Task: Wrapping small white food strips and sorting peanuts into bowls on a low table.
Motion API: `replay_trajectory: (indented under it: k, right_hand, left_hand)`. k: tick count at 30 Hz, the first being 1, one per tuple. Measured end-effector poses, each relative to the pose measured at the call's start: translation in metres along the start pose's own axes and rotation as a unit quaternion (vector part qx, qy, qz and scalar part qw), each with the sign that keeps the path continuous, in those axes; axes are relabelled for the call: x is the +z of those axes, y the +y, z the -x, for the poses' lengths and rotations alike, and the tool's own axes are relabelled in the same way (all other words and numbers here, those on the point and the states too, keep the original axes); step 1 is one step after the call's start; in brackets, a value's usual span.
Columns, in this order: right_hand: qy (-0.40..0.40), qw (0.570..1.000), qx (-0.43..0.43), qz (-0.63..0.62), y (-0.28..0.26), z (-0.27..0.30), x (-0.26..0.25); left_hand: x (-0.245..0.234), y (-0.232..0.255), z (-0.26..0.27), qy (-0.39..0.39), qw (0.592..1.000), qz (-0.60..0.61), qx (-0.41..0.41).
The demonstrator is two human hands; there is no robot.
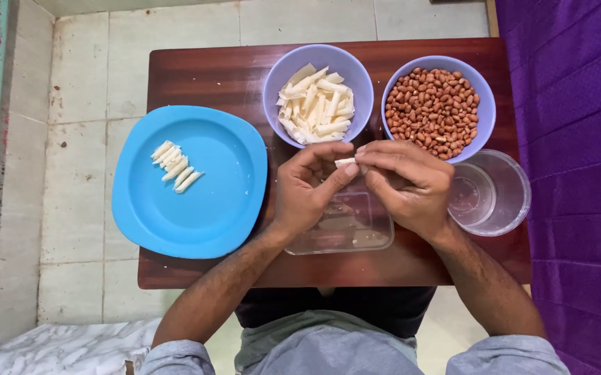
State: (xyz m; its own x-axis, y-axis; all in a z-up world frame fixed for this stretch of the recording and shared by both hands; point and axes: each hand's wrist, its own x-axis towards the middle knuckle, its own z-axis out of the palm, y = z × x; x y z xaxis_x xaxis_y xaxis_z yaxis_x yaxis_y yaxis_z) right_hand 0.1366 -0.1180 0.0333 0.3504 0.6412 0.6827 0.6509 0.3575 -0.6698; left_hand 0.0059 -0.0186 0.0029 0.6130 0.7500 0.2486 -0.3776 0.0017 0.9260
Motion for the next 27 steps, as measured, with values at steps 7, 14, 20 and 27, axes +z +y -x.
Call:
replay_trajectory:
  k: [7, 14, 20, 27]
  right_hand:
    - [-0.006, 1.000, 0.016, -0.013, 0.003, -0.001, -0.003]
    - [-0.033, 0.999, 0.016, -0.040, -0.001, -0.004, 0.000]
    - [-0.033, 0.999, 0.007, -0.028, 0.000, -0.003, -0.002]
    - [-0.033, 0.999, 0.010, -0.026, 0.001, -0.003, -0.005]
  left_hand:
    - [0.001, 0.017, -0.001, -0.026, 0.999, -0.044, 0.014]
    - [-0.007, -0.003, -0.005, -0.010, 1.000, 0.008, 0.005]
    - [-0.007, 0.001, -0.004, -0.016, 0.999, 0.028, -0.010]
    - [-0.007, 0.007, -0.006, -0.033, 0.999, 0.002, 0.014]
